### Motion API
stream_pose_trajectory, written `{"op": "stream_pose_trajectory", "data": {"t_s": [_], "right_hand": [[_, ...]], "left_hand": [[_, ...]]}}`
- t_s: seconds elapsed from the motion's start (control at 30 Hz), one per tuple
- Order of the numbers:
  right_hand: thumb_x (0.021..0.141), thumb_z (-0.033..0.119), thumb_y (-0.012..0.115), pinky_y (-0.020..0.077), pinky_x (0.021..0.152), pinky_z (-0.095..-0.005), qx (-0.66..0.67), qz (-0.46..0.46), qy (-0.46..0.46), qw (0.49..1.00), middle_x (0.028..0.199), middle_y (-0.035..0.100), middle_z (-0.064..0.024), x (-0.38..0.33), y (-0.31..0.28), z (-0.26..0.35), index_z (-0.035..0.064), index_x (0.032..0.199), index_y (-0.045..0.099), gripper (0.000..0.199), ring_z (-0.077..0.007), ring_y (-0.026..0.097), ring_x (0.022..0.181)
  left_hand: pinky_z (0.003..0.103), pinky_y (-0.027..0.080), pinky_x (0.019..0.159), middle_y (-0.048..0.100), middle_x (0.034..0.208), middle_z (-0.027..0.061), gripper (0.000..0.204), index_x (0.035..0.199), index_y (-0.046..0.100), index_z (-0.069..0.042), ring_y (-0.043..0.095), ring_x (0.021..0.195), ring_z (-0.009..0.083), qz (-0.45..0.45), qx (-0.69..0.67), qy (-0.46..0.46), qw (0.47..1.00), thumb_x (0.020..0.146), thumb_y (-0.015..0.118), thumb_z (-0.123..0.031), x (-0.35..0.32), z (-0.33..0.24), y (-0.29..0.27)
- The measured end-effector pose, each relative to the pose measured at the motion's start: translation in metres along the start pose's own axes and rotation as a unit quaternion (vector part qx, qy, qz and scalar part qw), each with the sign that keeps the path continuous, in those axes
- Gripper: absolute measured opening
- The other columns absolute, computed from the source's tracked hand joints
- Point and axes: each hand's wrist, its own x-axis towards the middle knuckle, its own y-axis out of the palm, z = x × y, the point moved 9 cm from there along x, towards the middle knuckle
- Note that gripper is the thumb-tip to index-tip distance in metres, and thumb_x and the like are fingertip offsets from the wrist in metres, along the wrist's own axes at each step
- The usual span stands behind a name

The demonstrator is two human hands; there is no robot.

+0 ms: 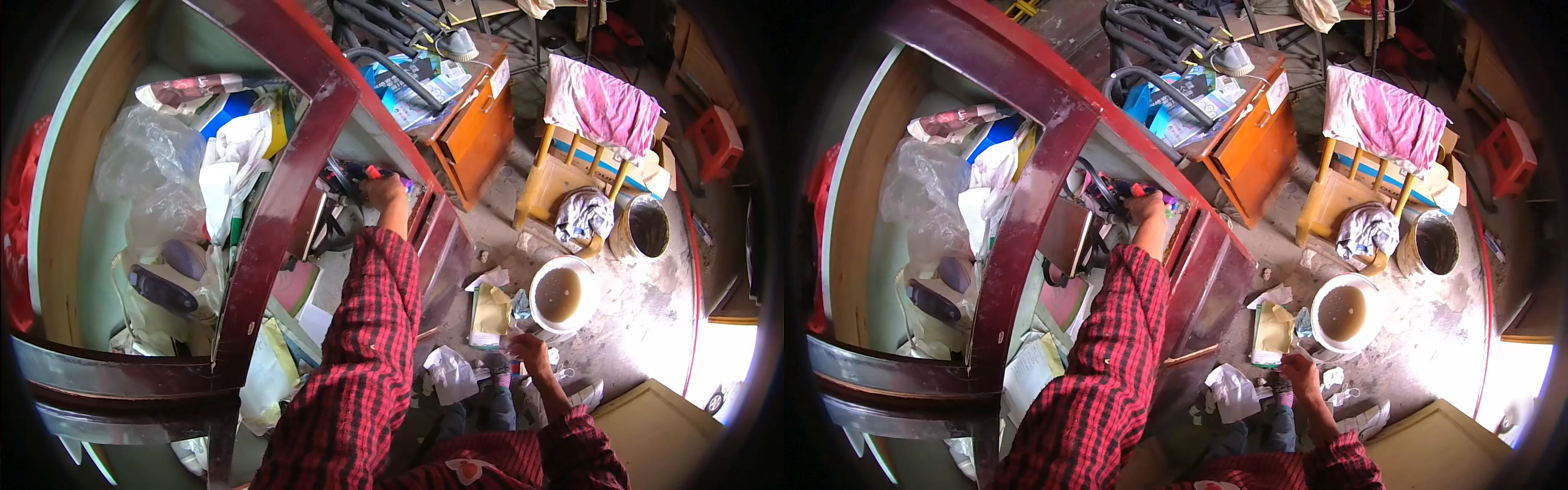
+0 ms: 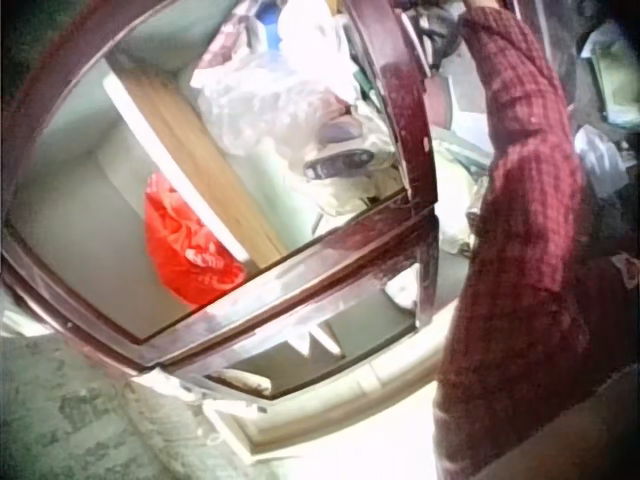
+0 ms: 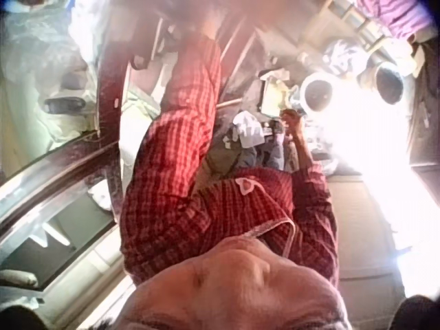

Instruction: The person sorts through various items in a cluttered room, handling papers, a bag, and other objects. They move items around, inspecting and rearranging them within a glass-fronted cabinet.

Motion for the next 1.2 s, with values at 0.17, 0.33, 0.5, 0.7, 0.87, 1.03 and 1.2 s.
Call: {"op": "stream_pose_trajectory", "data": {"t_s": [0.17,0.33,0.5,0.7,0.87,1.03,1.2], "right_hand": [[0.072,0.009,0.063,0.0478,0.064,-0.0255,-0.004,-0.030,0.022,0.999,0.077,0.065,-0.0073,-0.002,-0.029,-0.036,-0.0016,0.089,0.063,0.020,-0.0123,0.060,0.070],[0.072,0.010,0.063,0.0467,0.058,-0.0244,-0.012,-0.012,0.073,0.997,0.074,0.065,-0.0061,-0.002,-0.028,-0.041,-0.0003,0.088,0.064,0.018,-0.0103,0.058,0.065],[0.072,0.010,0.063,0.0483,0.062,-0.0251,-0.049,-0.014,0.017,0.999,0.076,0.066,-0.0067,0.004,-0.024,-0.053,0.0004,0.088,0.064,0.019,-0.0111,0.060,0.069],[0.071,0.008,0.061,0.0486,0.061,-0.0259,-0.068,0.001,0.000,0.998,0.076,0.065,-0.0086,-0.002,-0.018,-0.050,-0.0030,0.088,0.061,0.020,-0.0121,0.060,0.067],[0.072,0.008,0.063,0.0489,0.064,-0.0255,-0.076,0.009,0.032,0.997,0.077,0.066,-0.0079,-0.009,-0.024,-0.050,-0.0007,0.089,0.062,0.019,-0.0121,0.062,0.070],[0.073,0.010,0.061,0.0482,0.062,-0.0250,-0.072,0.010,0.038,0.997,0.075,0.065,-0.0062,-0.008,-0.025,-0.067,0.0002,0.088,0.062,0.018,-0.0113,0.060,0.067],[0.076,0.010,0.058,0.0461,0.063,-0.0239,-0.086,0.041,0.002,0.995,0.078,0.063,-0.0061,-0.012,-0.021,-0.067,-0.0001,0.092,0.060,0.019,-0.0111,0.058,0.069]], "left_hand": [[0.048,0.054,0.069,0.051,0.106,0.0164,0.077,0.131,0.021,-0.011,0.059,0.085,0.0274,0.103,-0.231,-0.085,0.964,0.069,0.067,-0.007,-0.028,-0.003,-0.007],[0.049,0.046,0.080,0.051,0.101,0.0063,0.078,0.133,0.019,-0.026,0.055,0.083,0.0187,0.252,-0.283,-0.087,0.921,0.071,0.058,-0.001,0.000,0.005,-0.008],[0.047,0.038,0.086,0.050,0.107,0.0143,0.060,0.121,0.041,-0.007,0.048,0.095,0.0287,0.178,0.072,0.342,0.920,0.067,0.066,-0.017,-0.030,-0.019,-0.023],[0.037,0.037,0.091,0.037,0.112,0.0163,0.085,0.125,0.039,-0.005,0.041,0.104,0.0304,0.120,0.159,0.428,0.881,0.055,0.083,-0.024,-0.081,-0.033,-0.033],[0.037,0.040,0.087,0.044,0.108,0.0165,0.067,0.115,0.049,-0.004,0.046,0.099,0.0316,0.066,0.084,0.477,0.872,0.058,0.081,-0.018,-0.076,-0.041,-0.042],[0.038,0.041,0.083,0.051,0.098,0.0146,0.058,0.110,0.053,-0.006,0.048,0.096,0.0304,0.033,0.067,0.463,0.883,0.058,0.077,-0.011,-0.059,-0.041,-0.042],[0.040,0.038,0.090,0.036,0.117,0.0211,0.079,0.130,0.034,-0.007,0.040,0.108,0.0371,0.043,-0.016,0.428,0.903,0.064,0.076,-0.015,-0.119,-0.044,-0.085]]}}
